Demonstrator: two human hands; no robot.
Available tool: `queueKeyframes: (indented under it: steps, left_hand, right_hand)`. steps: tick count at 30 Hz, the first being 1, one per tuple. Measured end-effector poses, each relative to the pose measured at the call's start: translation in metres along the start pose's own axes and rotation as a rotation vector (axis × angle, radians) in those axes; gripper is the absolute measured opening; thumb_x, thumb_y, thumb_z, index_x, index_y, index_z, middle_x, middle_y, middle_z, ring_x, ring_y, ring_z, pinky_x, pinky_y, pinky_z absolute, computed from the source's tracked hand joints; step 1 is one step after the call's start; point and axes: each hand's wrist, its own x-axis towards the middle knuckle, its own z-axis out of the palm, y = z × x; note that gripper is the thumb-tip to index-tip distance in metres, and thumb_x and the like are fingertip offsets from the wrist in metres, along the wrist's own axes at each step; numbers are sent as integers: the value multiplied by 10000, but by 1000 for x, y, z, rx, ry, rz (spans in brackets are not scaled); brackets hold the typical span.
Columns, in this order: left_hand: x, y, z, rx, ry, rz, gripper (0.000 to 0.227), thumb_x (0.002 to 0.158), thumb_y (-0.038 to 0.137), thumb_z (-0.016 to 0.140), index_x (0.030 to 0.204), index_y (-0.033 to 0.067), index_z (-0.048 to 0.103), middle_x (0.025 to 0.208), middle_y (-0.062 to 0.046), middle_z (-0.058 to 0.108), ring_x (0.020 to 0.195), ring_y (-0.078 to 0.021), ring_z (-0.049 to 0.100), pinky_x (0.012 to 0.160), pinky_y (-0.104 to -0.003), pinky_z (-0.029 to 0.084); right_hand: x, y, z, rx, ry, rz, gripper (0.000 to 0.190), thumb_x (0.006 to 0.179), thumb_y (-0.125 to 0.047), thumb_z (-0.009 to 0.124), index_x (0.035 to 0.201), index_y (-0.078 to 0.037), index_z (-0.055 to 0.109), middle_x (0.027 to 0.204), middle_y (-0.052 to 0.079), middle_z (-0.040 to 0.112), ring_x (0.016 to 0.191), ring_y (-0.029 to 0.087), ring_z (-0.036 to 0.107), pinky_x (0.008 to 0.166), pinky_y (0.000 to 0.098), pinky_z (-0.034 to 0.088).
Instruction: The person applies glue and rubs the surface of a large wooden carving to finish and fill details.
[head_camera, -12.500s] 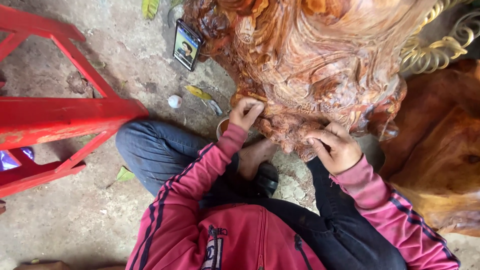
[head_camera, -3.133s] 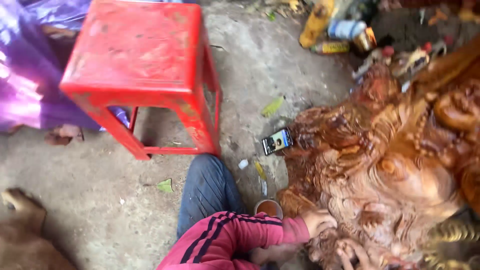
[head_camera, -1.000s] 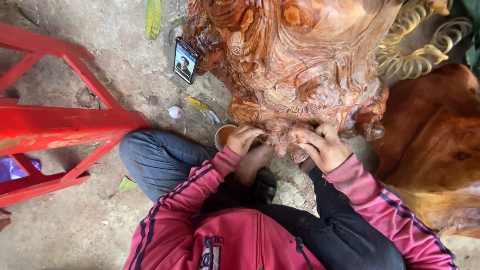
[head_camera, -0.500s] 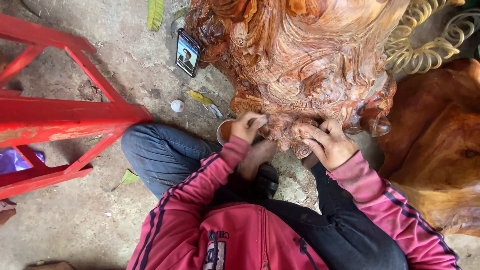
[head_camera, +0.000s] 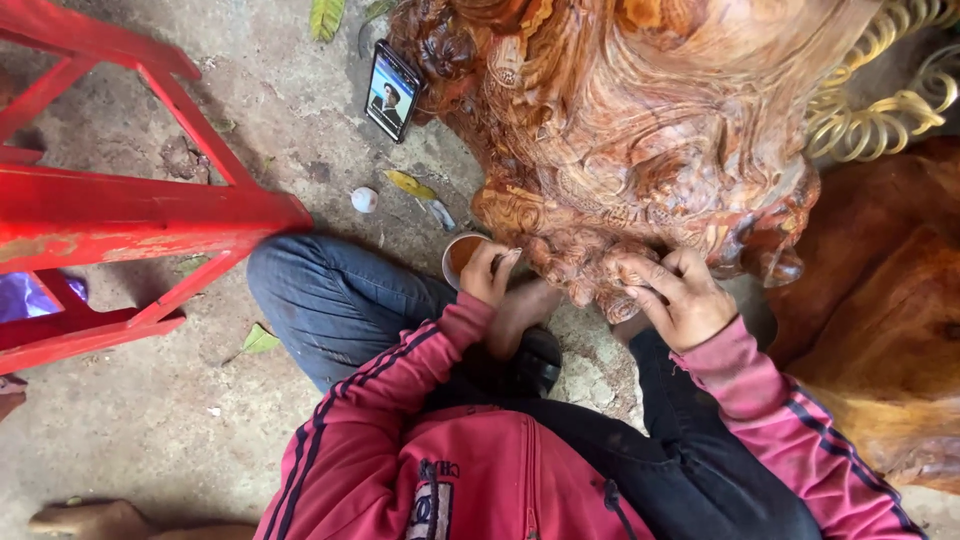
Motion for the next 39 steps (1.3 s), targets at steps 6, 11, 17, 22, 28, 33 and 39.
queueKeyframes:
  steps: [6,11,17,22,28,33,39]
  left_hand:
    - [15,29,24,-213,54,-141,163,958,324,730,1031,179,716,914,-100,708,909,-339,711,819,-425,581]
    - [23,29,15,-100,6,-215,164,932,327,736,1014,184,722,909,-139,724,907,-369,721,806,-463,590]
    - [-19,-6,20,-190,44,-341,164,966,303,698,1036,155,702,951,-132,746,966,-361,724,858,-446,583]
    - [15,62,16,-191,67,-358,205,1019,288,572,1080,96,607,1011,-252,701,1006,-469,668,883,-545,548]
    - [6,53,30,-64,41,-347,228,1055,330,499,1076,111,557,990,-220,675,999,-454,672,837,-523,568]
    - [13,32,39,-52,88,-288,144,1051,268,519,1068,132,565,998,-182,678,1017,-419,680,859,-468,569]
    - [-6,22,39,-70,30,-314,157,1045,306,550,1048,150,543,1001,-146,694,1019,-388,689,862,-455,564]
  right_hand:
    - [-2,1,4,-40,32,-5,411,940,-500,656,1342,-569,606,1033,-90,507,781,274,720,706,460,640]
    - [-3,7,9,-10,89,-49,389,941,-458,672,1326,-509,642,1025,-72,519,773,271,713,667,451,627]
    - [-3,-3,1,-11,96,-44,381,941,-456,676,1317,-511,656,1011,-73,518,779,262,712,676,459,631]
    - [-2,-1,5,-2,106,-58,373,943,-448,684,1314,-483,666,1024,-60,521,760,303,704,683,483,623]
    - [-1,7,10,-15,132,-70,381,931,-463,682,1308,-511,660,1006,-80,519,752,281,705,666,470,621]
    - [-3,-1,3,-7,127,-85,355,954,-424,681,1307,-454,678,1005,-50,518,753,308,704,656,488,617]
    - [0,2,8,11,172,-111,383,920,-421,704,1300,-457,682,988,-44,522,748,299,703,614,480,611]
